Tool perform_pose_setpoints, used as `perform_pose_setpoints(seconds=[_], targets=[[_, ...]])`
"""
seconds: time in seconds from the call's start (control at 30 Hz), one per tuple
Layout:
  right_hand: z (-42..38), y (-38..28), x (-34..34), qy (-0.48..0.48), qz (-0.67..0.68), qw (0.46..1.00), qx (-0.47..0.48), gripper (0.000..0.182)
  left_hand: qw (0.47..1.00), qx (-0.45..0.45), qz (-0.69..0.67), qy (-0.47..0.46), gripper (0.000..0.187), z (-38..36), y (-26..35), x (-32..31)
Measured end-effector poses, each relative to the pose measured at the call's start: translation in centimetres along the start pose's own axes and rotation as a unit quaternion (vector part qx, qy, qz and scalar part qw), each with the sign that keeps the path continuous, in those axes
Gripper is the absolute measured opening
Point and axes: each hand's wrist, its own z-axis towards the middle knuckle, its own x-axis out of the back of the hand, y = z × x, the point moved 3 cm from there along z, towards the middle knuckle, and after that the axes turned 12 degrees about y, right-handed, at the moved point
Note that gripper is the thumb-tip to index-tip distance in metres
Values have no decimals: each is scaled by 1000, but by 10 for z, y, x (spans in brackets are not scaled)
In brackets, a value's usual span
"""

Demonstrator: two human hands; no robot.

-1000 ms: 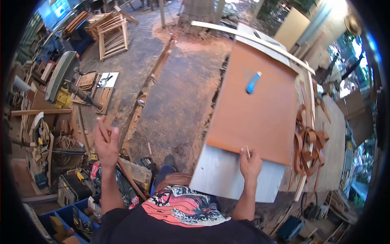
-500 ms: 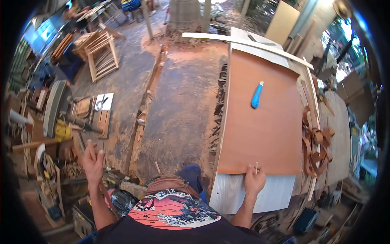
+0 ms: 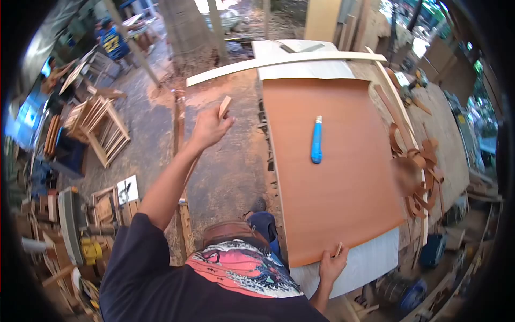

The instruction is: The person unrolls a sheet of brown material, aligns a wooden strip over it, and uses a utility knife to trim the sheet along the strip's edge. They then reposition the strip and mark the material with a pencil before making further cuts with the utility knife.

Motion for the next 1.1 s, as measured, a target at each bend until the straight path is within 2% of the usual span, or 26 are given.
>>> perform_pose_setpoints(seconds=[0.03, 0.07, 0.1, 0.13, 0.2, 0.3, 0.37, 0.43, 0.5, 0.57, 0.7, 0.77, 0.8, 0.83, 0.9, 0.97, 1.03, 1.1], targets=[[1, -4, -2, -31, 17, 998, -53, 40, 999, -17, 39, -19, 35, 19, 1, -22], [1, -8, -5, -46, 39, 992, -112, 43, 998, -65, 16, -1, 33, 42, -19, -49], [2, -14, -10, -3, 33, 989, -141, 43, 989, -144, -15, 32, 32, 71, -35, -71], [3, -18, -12, -5, -2, 989, -147, 48, 973, -214, -55, 61, 31, 91, -40, -94], [-2, -24, -3, 12, -46, 985, -169, 53, 988, -151, -31, -13, 31, 108, -12, -97], [-4, -29, -6, 27, -106, 976, -186, 62, 984, -148, -21, -96, 34, 129, 38, -115], [-8, -21, -2, 79, -189, 973, -110, 70, 977, -193, -14, -91, 39, 138, 78, -134], [-9, -31, 1, 99, -210, 961, -150, 71, 957, -260, -77, -103, 41, 154, 114, -166], [-11, -50, 0, 129, -236, 944, -194, 72, 950, -272, -87, -130, 40, 169, 137, -209], [-10, -69, -8, 170, -314, 897, -262, 72, 942, -285, -95, -153, 40, 182, 157, -254], [-9, -122, -40, 239, -338, 861, -296, 71, 897, -359, -90, -242, 35, 204, 178, -344], [3, -166, -60, 292, -325, 848, -301, 68, 900, -332, -110, -261, 33, 215, 189, -384], [1, -172, -78, 327, -321, 859, -229, 59, 893, -350, -108, -263, 32, 220, 193, -393], [11, -185, -94, 330, -329, 856, -226, 59, 892, -347, -117, -265, 32, 226, 190, -413], [38, -235, -138, 342, -258, 897, -108, 45, 869, -409, -119, -251, 36, 234, 190, -443], [80, -286, -180, 245, -150, 945, -157, 35, 860, -408, -133, -275, 39, 241, 189, -441], [123, -343, -228, 155, -149, 970, -112, 28, 833, -451, -191, -258, 43, 248, 185, -429], [156, -362, -283, 91, -106, 990, -11, 25, 836, -437, -232, -236, 44, 253, 167, -422]])
